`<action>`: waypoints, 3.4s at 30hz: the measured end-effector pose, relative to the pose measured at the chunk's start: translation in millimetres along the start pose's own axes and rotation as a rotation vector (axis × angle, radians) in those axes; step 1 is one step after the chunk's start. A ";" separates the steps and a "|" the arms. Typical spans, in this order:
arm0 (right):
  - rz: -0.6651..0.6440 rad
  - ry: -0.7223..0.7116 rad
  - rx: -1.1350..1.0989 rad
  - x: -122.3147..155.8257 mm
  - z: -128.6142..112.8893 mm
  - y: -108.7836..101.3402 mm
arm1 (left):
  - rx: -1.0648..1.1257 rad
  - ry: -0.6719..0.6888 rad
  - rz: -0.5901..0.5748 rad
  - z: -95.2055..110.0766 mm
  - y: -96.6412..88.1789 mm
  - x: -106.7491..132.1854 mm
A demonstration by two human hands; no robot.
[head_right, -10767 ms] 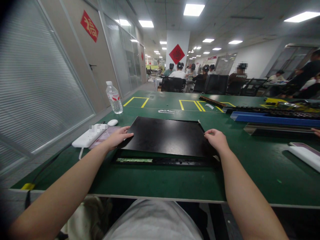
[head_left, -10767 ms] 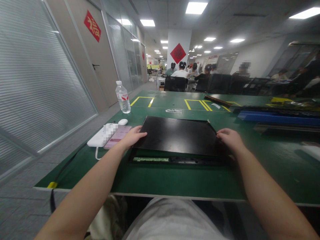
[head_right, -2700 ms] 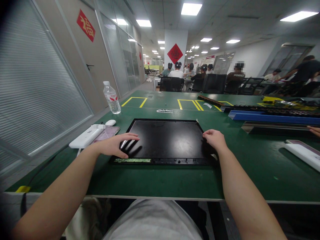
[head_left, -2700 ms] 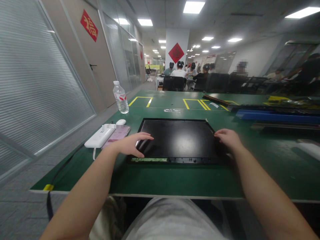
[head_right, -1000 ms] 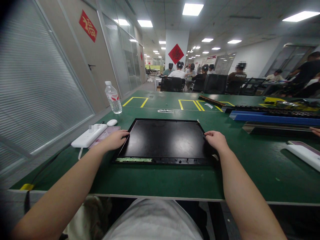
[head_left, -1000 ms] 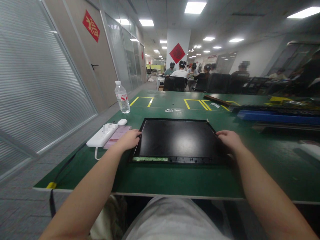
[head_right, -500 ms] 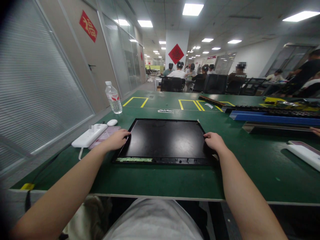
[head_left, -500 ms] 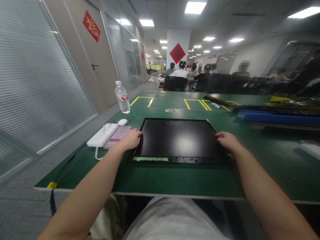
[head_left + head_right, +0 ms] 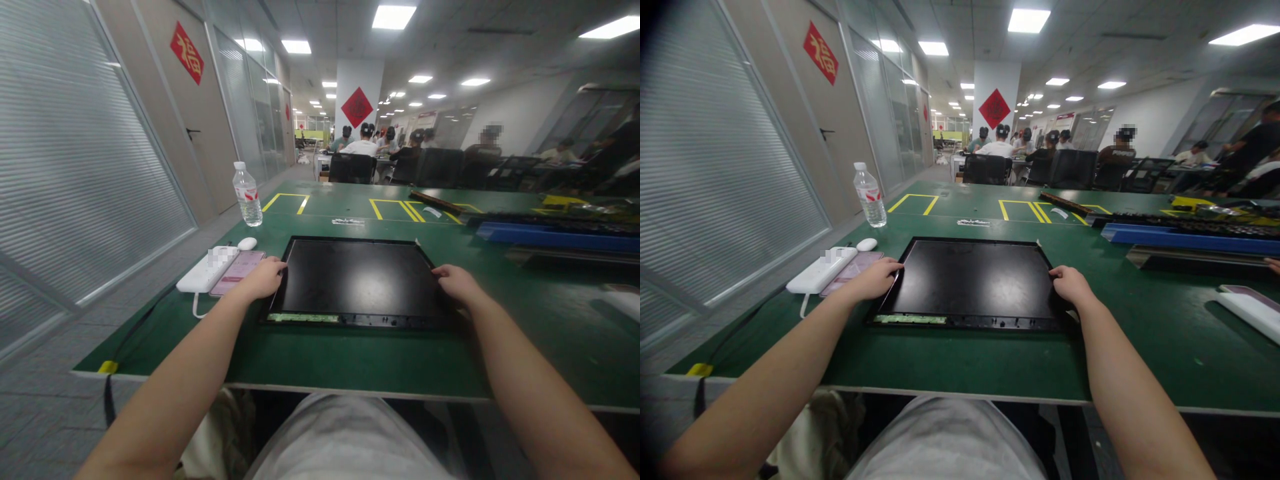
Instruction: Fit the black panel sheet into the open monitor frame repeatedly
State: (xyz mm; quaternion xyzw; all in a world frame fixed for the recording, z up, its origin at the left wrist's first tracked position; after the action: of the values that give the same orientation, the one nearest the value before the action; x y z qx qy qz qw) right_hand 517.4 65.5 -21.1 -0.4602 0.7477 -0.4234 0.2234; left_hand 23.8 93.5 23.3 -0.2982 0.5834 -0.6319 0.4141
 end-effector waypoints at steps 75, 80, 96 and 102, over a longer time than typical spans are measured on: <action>0.008 -0.048 0.076 5.6 -12.3 -0.5 | 0.153 -0.010 0.074 -6.8 11.0 1.5; 0.025 -0.082 0.105 5.0 -12.9 1.8 | 0.217 -0.044 0.082 -11.3 5.4 1.7; 0.021 -0.061 0.068 5.6 -10.7 2.1 | 0.662 -0.233 0.247 -23.8 -8.5 11.0; 0.026 -0.059 0.100 8.1 -13.7 0.7 | 1.230 -0.378 0.322 -16.9 -5.0 16.0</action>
State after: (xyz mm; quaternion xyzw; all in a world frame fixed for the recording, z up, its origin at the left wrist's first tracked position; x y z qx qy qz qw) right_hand 503.3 64.4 -13.8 -0.4507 0.7246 -0.4438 0.2736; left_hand 0.7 87.7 24.2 -0.0224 0.0710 -0.7168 0.6933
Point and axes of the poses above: each hand's wrist, its own x-axis away from the middle knuckle, its own y-axis out of the palm, z = x × y, the point moved 10 cm from there along -x, towards the middle knuckle, and after that the axes turned 6 degrees about y, right-handed, at the moved point
